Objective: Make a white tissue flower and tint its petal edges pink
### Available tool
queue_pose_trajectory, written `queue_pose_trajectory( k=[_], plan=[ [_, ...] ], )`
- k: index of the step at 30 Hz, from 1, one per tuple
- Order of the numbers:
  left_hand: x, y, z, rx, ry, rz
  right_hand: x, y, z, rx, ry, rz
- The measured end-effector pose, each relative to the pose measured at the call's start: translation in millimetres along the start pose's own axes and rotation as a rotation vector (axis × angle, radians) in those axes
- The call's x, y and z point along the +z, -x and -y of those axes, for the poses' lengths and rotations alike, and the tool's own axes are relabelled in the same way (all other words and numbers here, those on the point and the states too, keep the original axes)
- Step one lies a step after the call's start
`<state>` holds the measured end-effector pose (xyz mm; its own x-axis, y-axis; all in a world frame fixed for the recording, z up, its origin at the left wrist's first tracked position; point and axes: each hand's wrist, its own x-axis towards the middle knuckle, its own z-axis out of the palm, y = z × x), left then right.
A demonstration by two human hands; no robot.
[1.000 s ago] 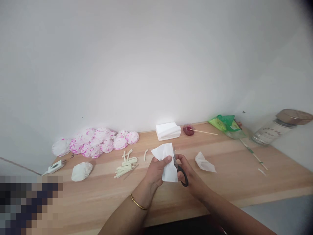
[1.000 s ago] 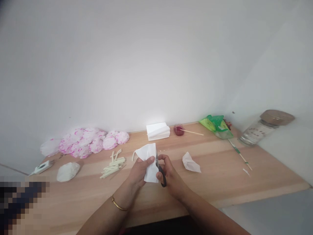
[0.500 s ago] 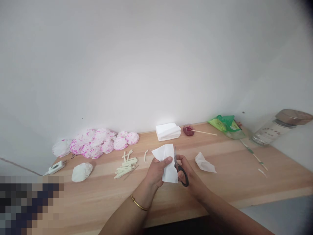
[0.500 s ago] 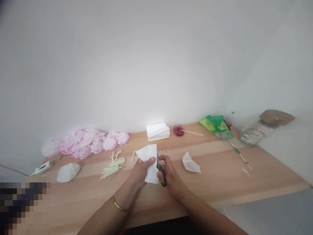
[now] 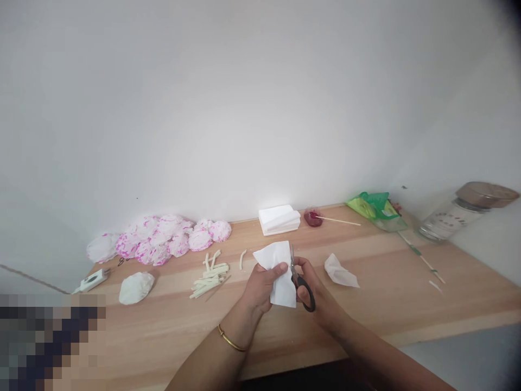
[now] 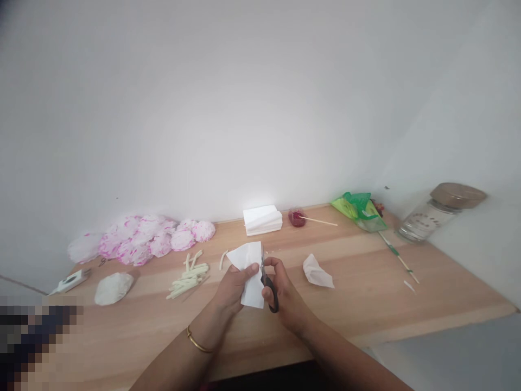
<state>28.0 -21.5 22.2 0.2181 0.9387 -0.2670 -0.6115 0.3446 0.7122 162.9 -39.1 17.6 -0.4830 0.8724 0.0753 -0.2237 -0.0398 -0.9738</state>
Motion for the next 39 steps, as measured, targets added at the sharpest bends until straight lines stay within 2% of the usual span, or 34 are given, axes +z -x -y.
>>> queue_pose_trajectory(
  k=[6, 12, 22, 27, 30, 32, 34, 36, 39],
  plan=[
    [-1.3, 0.7, 0.1, -0.044, -0.018, -0.017, 0.2, 2.2, 0.4, 0.009, 0.023, -0.048],
    [-0.9, 0.6, 0.9, -0.006, 0.02, 0.017, 1.5, -0.2, 1.5, 0.003, -0.022, -0.023],
    [-1.9, 0.7, 2.1, -0.042, -0.018, -0.001, 0.9, 1.0, 0.4, 0.004, 0.058, -0.09],
    [-5.3, -0.7, 3.0, -0.026, 0.0, 0.023, -1.4, -1.5, -1.6, 0.02, 0.002, -0.11],
    [-10.9, -4.2, -4.4, 0.044, 0.013, 0.12, -7.7, -3.0, 1.2, 0.028, 0.019, -0.123],
    [-16.5, -6.7, -15.0, 0.123, 0.011, 0.188, -12.8, -3.6, 4.4, 0.036, 0.039, -0.12],
    [-23.0, -8.2, -28.1, 0.144, -0.024, 0.248, -16.5, -3.8, 7.9, 0.053, 0.067, -0.115],
    [-29.2, -8.2, -39.6, 0.196, -0.042, 0.265, -17.9, -3.7, 11.2, 0.075, 0.087, -0.102],
    [-33.6, -6.1, -47.2, 0.179, -0.057, 0.259, -15.7, -3.1, 15.1, 0.102, 0.095, -0.062]
  ],
)
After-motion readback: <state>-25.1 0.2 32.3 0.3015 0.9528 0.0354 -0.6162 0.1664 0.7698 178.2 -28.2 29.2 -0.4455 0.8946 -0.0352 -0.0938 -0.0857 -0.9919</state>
